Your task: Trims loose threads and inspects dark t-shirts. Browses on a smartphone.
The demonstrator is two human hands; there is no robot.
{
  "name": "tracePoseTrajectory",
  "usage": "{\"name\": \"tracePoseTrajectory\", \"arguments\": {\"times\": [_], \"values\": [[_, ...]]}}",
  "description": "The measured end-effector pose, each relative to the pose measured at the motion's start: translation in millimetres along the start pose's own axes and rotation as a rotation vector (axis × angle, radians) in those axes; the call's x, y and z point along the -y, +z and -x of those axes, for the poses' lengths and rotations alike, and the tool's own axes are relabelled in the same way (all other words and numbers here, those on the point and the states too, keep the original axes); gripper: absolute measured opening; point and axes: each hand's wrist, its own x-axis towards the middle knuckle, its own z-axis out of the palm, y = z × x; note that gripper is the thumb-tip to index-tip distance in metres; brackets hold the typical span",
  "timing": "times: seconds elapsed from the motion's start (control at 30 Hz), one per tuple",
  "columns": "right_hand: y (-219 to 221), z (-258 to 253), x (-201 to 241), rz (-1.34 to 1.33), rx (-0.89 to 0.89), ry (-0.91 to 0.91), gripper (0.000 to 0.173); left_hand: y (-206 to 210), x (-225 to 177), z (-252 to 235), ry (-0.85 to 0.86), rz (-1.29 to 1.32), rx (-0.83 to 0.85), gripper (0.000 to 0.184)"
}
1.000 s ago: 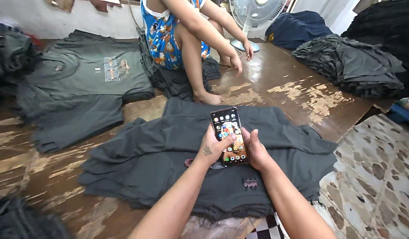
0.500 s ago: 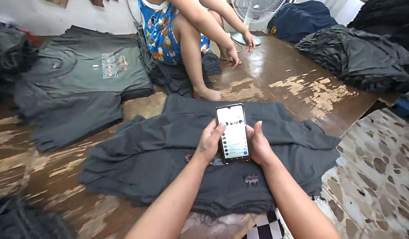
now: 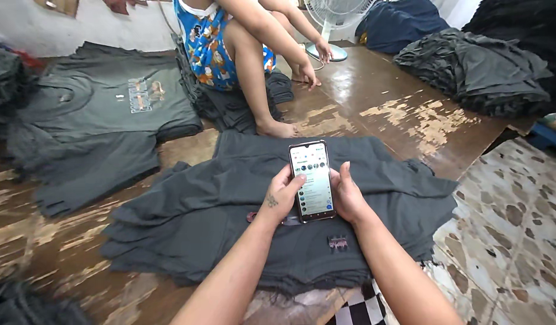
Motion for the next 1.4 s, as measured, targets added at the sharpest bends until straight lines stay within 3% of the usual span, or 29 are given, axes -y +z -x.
{"name": "tracePoseTrajectory", "arguments": {"times": [0.13, 1.03, 1.17, 1.4], "values": [[-1.0, 0.7, -2.8, 0.002, -0.026, 0.015, 0.08, -3.6, -3.9, 0.0, -0.032, -0.05, 0.123, 0.055], [0.5, 2.3, -2.0, -0.007, -0.02, 0.001, 0.079, -4.7, 5.8, -0.2, -0.03, -0.031, 0.067, 0.035], [-0.5, 1.0, -1.5, -0.023, -0.018, -0.004, 0.08, -3.6, -5.0, -0.3, -0.038, -0.085, 0.112, 0.053], [-0.5, 3.0, -2.8, -0.006, -0.03, -0.001, 0.079, -4.5, 0.3, -0.2, -0.015, -0.066, 0.112, 0.048]]}}
